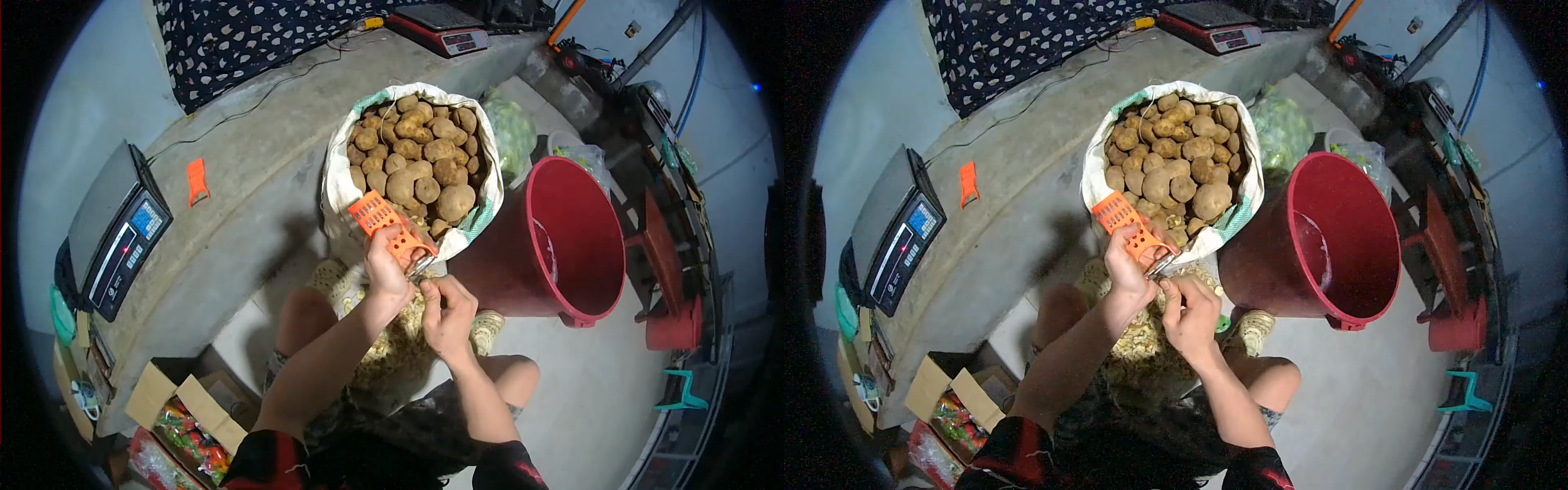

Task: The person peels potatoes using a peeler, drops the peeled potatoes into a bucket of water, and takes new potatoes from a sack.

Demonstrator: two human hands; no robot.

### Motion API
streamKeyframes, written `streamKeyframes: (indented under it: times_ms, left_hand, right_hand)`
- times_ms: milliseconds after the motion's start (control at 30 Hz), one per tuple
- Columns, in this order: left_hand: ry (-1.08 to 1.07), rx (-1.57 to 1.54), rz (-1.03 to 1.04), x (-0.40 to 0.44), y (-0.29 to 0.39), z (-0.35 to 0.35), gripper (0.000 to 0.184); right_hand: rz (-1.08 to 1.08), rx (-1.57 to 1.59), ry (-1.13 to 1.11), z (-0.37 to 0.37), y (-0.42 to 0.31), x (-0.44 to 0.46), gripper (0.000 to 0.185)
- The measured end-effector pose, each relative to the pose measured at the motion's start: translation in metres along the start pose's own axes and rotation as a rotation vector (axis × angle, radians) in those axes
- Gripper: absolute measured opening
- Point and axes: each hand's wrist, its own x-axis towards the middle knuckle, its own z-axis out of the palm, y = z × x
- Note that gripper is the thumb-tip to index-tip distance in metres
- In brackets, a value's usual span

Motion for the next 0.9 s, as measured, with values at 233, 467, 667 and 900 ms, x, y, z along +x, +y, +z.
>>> streamKeyframes:
  times_ms: [233,467,667,900]
  left_hand:
    - [-0.019,0.011,0.011,-0.003,0.000,0.000,0.019]
    - [0.011,0.000,0.007,-0.002,0.001,-0.002,0.020]
    - [-0.009,-0.011,-0.008,0.000,-0.001,-0.002,0.019]
    - [0.027,-0.069,0.008,-0.003,0.000,0.004,0.017]
  right_hand:
    - [0.100,-0.002,0.092,-0.009,0.011,0.017,0.017]
    - [-0.034,0.031,0.010,-0.002,0.002,0.004,0.012]
    - [-0.022,-0.009,0.009,-0.002,-0.001,0.002,0.013]
    - [0.054,-0.013,0.117,-0.008,0.014,0.018,0.016]
